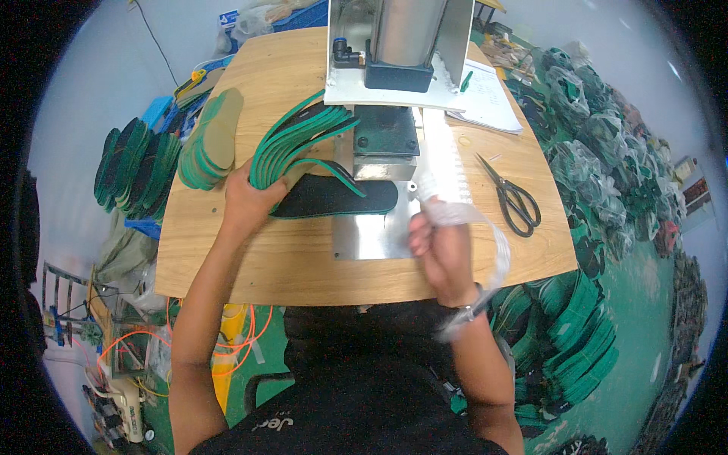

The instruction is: The person applies stickers to the heel area of shoe insoles and cuts a plastic strip using scissors.

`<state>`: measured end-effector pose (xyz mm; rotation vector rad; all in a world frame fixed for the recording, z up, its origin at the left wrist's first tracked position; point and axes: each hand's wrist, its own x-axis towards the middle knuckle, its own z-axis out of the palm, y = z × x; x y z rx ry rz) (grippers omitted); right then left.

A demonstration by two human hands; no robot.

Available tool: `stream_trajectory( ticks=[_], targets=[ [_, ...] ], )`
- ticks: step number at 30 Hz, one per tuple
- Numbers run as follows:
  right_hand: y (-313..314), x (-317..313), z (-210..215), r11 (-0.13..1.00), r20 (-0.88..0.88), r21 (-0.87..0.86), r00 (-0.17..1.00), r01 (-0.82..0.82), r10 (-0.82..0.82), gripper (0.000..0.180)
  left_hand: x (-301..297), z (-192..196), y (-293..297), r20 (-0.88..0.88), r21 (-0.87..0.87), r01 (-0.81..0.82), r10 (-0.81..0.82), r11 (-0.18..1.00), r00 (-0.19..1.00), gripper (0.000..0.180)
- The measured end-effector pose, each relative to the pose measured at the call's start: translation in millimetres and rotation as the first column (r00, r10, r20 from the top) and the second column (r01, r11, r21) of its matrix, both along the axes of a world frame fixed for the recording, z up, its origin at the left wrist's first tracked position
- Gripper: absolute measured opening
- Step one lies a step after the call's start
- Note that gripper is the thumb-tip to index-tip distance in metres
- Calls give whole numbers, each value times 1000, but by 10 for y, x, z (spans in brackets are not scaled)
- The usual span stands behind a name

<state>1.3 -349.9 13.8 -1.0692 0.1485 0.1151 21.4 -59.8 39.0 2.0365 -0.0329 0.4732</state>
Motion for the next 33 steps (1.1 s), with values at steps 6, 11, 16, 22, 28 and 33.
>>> stream_trajectory(
  ticks=[6,11,16,22,28,33],
  targets=[
    [120,18,-40,984,-155,-140,984,-108,86,18,-8,-30,-9,46,13,-29,29,999,999,33],
    [101,-3,79,869,-270,-365,931,-334,245,15,14,-85,35,95,6,-3,3,1000,995,34],
    [117,11,88,756,-271,-487,898,-438,346,9,-7,-46,27,57,13,5,-6,1000,998,37],
    [-33,33,-161,460,185,-888,929,18,321,14,-1,-37,9,47,-3,17,-17,1000,999,40],
    [-4,-175,54,734,105,-679,986,-21,126,33,-19,-29,15,14,32,3,-3,1000,1000,41],
    [62,-50,-23,569,74,-820,976,-56,203,33,-5,-15,-39,-3,56,19,-19,998,1000,42]
  ],
)
